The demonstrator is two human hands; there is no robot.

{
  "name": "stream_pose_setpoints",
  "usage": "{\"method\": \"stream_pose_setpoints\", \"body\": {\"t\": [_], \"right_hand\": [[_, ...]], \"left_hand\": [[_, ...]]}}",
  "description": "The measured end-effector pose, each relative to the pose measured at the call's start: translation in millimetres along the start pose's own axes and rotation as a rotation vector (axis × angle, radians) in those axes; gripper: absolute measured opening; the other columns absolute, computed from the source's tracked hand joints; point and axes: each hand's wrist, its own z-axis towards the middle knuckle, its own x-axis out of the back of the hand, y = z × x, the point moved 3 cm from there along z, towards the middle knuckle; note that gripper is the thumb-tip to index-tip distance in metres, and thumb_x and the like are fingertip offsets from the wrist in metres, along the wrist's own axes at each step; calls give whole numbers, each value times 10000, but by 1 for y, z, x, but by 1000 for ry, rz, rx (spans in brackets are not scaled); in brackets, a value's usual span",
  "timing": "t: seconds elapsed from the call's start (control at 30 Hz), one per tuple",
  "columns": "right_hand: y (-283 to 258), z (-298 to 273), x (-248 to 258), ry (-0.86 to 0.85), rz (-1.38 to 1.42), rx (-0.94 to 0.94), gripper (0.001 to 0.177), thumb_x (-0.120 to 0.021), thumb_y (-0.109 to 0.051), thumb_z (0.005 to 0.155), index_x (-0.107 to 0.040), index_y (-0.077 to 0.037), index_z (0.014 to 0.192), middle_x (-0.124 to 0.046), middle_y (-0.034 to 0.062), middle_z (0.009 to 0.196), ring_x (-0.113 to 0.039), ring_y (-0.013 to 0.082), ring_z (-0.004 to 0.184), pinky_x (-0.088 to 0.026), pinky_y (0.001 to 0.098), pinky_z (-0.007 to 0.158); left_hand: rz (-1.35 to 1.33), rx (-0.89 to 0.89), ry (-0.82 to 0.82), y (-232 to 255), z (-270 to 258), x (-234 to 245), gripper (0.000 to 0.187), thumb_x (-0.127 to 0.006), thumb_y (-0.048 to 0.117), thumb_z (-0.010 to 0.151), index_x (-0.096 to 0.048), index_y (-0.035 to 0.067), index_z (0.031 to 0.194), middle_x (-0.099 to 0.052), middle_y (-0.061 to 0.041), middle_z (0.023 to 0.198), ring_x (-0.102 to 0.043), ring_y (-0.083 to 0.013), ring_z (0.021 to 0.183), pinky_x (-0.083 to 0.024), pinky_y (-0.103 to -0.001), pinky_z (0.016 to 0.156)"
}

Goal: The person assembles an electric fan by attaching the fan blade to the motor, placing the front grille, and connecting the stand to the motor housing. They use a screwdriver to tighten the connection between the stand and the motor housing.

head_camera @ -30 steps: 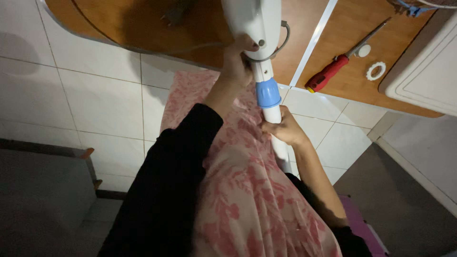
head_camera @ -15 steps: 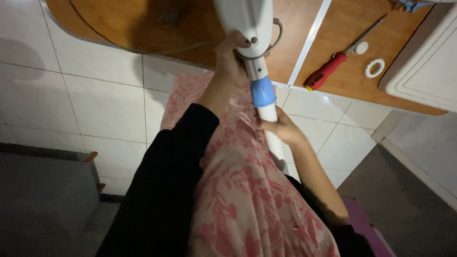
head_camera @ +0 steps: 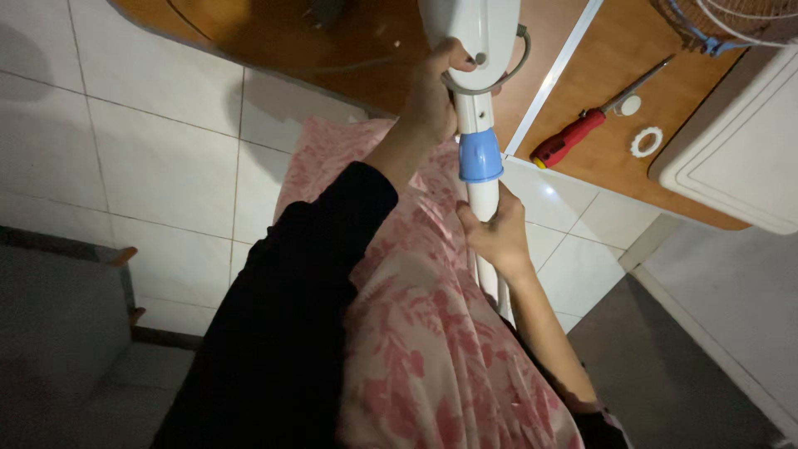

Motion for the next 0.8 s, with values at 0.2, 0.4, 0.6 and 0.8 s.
{"method": "stream_pose_setpoints", "body": {"t": [0.2, 0.4, 0.6, 0.8], "right_hand": [[29, 3, 5, -306, 470, -395, 85, -662, 2, 826, -578, 13, 822, -598, 61, 682, -585, 141, 505, -486, 311, 455], [61, 2, 4, -621, 1137, -662, 194, -559, 79, 791, -491, -24, 941, -464, 8, 682, -454, 99, 504, -368, 278, 407], [83, 2, -15, -1175, 1690, -649, 235, -639, -39, 820, -439, -62, 942, -477, 70, 625, -474, 132, 459, -392, 314, 431], [76, 4, -8, -379, 906, -558, 523, -688, -75, 827, -504, 53, 1300, -671, 106, 965, -683, 160, 771, -555, 283, 654]], "left_hand": [[45, 30, -25, 2, -2, -5, 352, -606, 179, 736, -587, -84, 970, -593, -197, 855, -627, -300, 754, -561, -421, 675], [23, 38, 26, 2, -5, -4, 435, -613, 186, 686, -595, -53, 1048, -626, -184, 917, -676, -302, 832, -616, -439, 756], [8, -7, -19, 7, -9, -4, 426, -645, 223, 721, -605, -64, 1032, -619, -192, 923, -666, -331, 830, -610, -457, 756], [37, -24, 15, 8, -14, 1, 394, -666, 226, 704, -593, -41, 984, -603, -162, 908, -667, -314, 843, -601, -436, 741]]}}
